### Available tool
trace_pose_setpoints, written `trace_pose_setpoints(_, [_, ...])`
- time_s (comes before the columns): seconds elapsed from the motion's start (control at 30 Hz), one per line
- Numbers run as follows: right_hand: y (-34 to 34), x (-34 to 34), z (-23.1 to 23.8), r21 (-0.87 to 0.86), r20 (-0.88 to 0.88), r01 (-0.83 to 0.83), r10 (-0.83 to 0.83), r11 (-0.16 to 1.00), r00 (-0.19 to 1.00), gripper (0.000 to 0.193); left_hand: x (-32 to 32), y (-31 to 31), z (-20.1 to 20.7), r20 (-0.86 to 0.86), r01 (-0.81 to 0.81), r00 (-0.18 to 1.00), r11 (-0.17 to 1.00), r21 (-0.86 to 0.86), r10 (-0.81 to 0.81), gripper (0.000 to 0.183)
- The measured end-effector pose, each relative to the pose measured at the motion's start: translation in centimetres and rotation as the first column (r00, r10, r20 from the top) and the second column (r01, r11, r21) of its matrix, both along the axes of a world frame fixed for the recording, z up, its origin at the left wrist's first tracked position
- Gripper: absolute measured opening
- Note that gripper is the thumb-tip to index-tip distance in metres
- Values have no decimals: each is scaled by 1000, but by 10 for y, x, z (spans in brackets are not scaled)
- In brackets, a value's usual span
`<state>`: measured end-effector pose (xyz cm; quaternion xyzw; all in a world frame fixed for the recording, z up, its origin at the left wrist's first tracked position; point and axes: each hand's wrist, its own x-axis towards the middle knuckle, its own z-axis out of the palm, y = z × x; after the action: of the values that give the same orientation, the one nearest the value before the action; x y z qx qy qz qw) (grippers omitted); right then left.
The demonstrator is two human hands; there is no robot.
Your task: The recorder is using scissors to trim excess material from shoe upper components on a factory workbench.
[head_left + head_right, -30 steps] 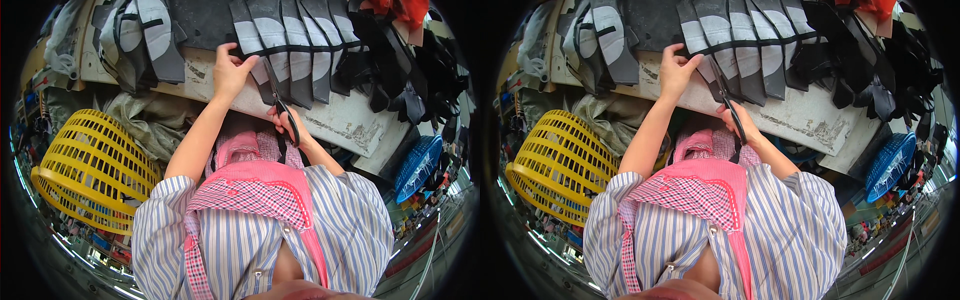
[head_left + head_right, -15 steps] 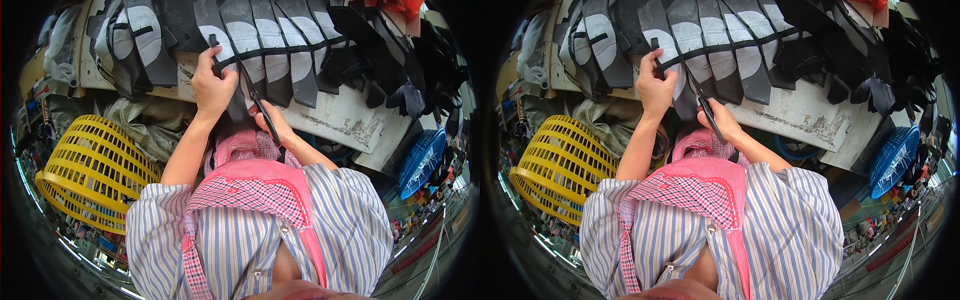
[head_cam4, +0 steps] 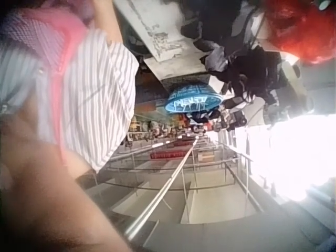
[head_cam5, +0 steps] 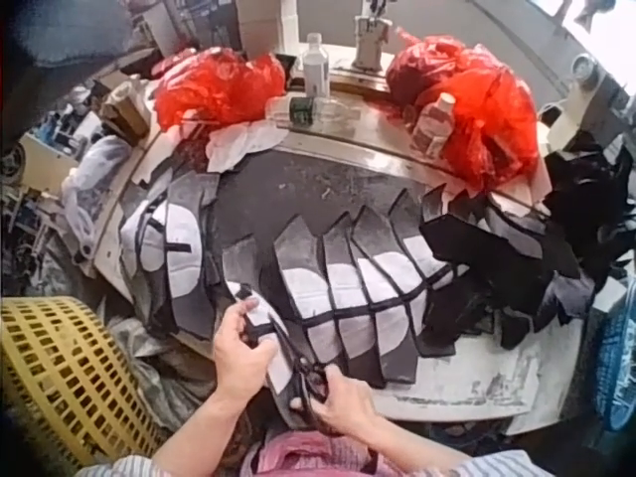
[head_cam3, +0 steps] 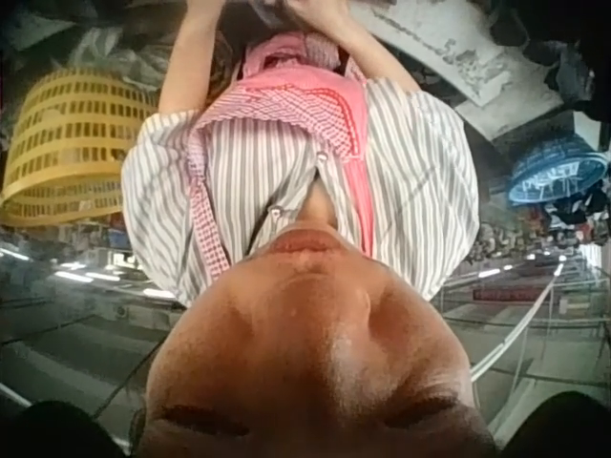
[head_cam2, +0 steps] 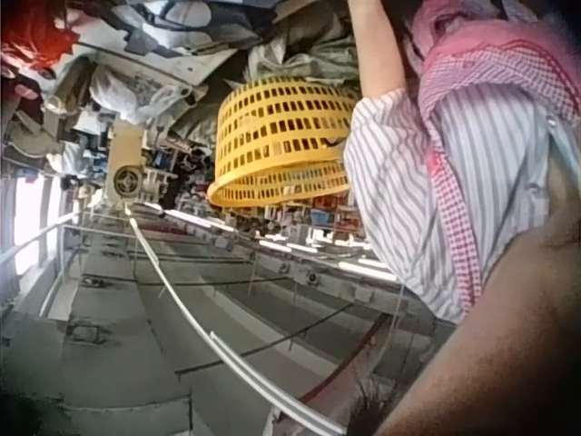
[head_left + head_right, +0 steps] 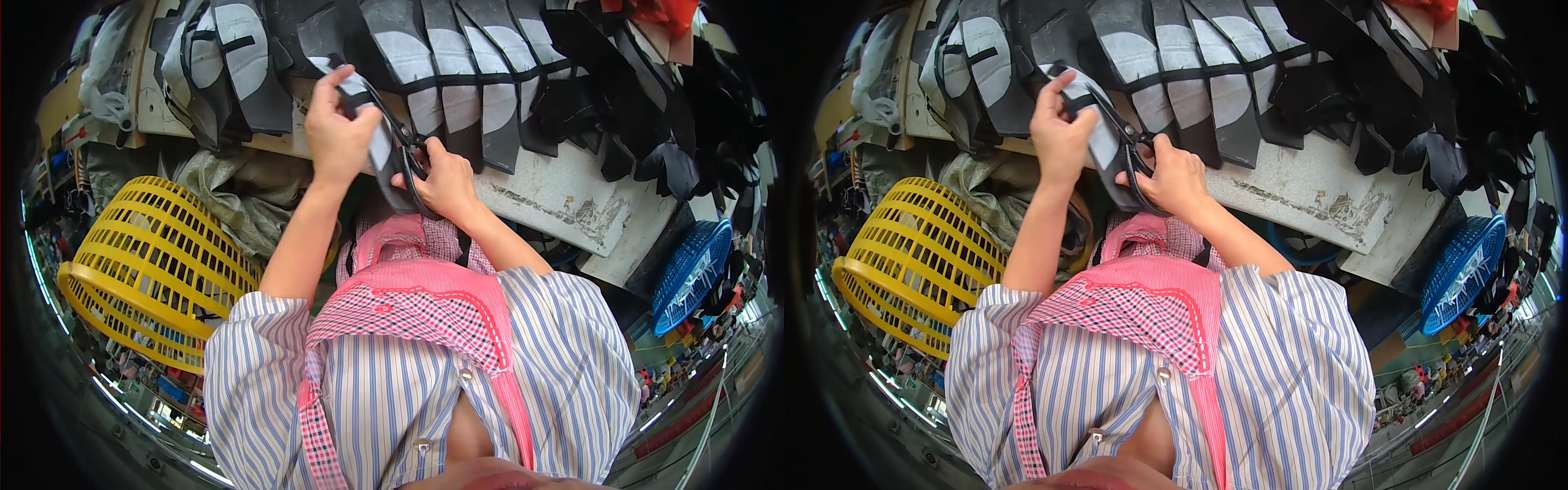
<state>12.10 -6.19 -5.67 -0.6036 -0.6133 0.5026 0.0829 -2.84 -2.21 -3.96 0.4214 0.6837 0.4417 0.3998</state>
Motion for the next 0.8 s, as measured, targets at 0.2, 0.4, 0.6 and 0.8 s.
trace_pose_setpoints(0.2, [-14,40,-2,-99,-290,100,-124,990,949,35,-90,36,-3,-906,49,419,994,96,67,54])
trace_pose_setpoints(0.4, [-20,68,-9,-542,-461,180,-470,821,752,23,34,-5,-39,1,246,969,967,-64,-247,75])
trace_pose_setpoints(0.6, [-33,73,-12,-486,-467,48,-305,873,830,69,41,1,-32,-273,260,936,959,109,-223,57])
trace_pose_setpoints(0.8, [-14,41,-19,-216,-290,187,-245,958,925,41,49,7,0,-221,262,942,965,4,-254,57])
